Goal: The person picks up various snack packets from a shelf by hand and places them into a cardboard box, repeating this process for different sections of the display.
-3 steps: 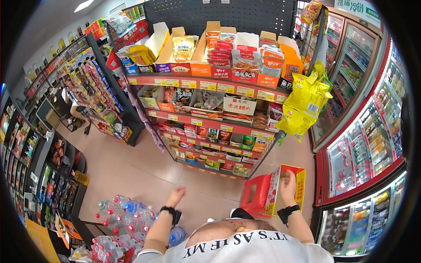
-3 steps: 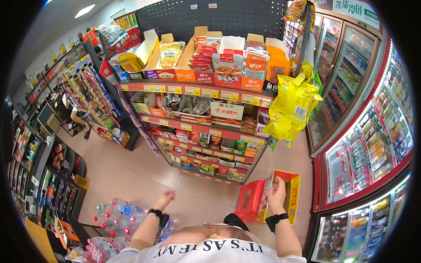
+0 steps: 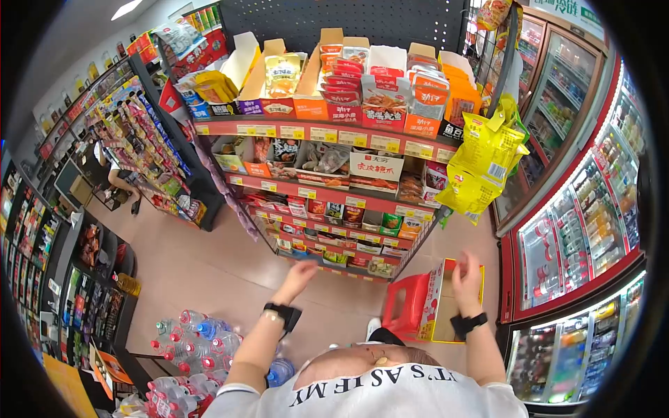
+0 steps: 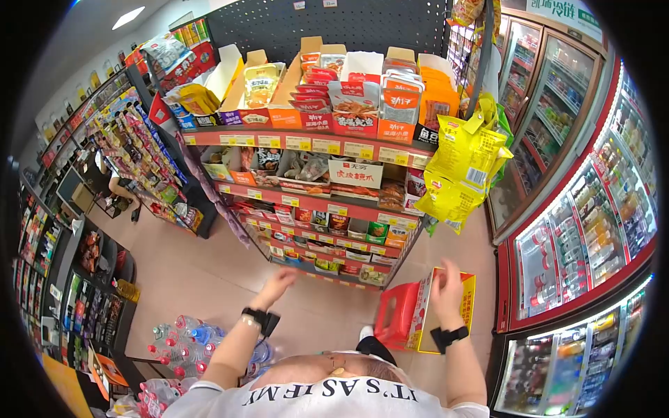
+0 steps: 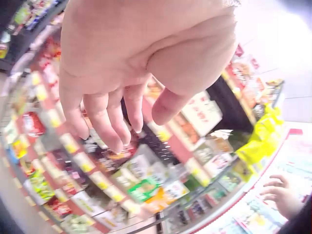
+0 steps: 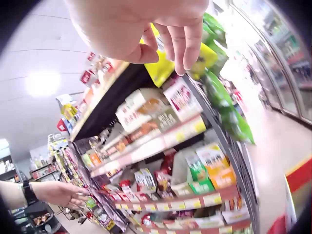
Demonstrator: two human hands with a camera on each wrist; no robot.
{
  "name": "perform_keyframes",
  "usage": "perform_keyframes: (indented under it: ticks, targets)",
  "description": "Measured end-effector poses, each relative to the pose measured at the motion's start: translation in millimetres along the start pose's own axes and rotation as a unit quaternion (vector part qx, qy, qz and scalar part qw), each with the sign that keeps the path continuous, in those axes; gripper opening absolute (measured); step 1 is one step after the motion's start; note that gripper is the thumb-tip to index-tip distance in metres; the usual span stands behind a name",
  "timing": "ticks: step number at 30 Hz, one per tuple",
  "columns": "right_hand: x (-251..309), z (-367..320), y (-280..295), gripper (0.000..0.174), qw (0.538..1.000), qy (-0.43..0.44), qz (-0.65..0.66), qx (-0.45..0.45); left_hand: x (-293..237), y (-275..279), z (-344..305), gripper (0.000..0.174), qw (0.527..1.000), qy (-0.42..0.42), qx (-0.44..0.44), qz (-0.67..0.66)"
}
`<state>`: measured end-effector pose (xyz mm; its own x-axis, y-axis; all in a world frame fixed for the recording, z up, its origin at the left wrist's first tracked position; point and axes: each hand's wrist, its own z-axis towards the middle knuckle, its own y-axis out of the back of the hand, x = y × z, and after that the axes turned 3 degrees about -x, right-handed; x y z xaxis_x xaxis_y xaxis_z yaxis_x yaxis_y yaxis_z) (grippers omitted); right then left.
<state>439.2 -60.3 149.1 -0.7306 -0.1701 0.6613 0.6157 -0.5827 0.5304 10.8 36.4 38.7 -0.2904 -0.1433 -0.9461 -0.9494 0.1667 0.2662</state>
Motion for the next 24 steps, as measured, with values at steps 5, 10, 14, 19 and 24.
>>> perform_keyframes:
  ticks: [5,10,14,19,24]
  targets:
    - [55.4,105.4,48.6,0.044,0.984,0.161,0.044,-0.07,-204.9,-78.5,37.3,0.029,0.973,-0.185,0.125,-0.052]
    - [92.1,179.8,79.7,0.043,0.956,0.274,0.046,-0.094,-321.1,-112.6,52.4,0.031,0.932,-0.342,0.115,0.022]
    - [121.9,230.5,88.1,0.04,0.909,0.404,-0.023,-0.095,-369.4,-130.5,66.0,0.035,0.904,-0.404,0.139,0.008]
    - [145.7,272.2,77.5,0.035,0.896,0.428,-0.095,-0.075,-398.6,-145.3,78.4,0.044,0.886,-0.44,0.147,-0.004]
    - [135.2,300.3,55.4,0.036,0.89,0.393,-0.228,-0.041,-412.0,-146.4,85.8,0.052,0.88,-0.432,0.191,-0.047]
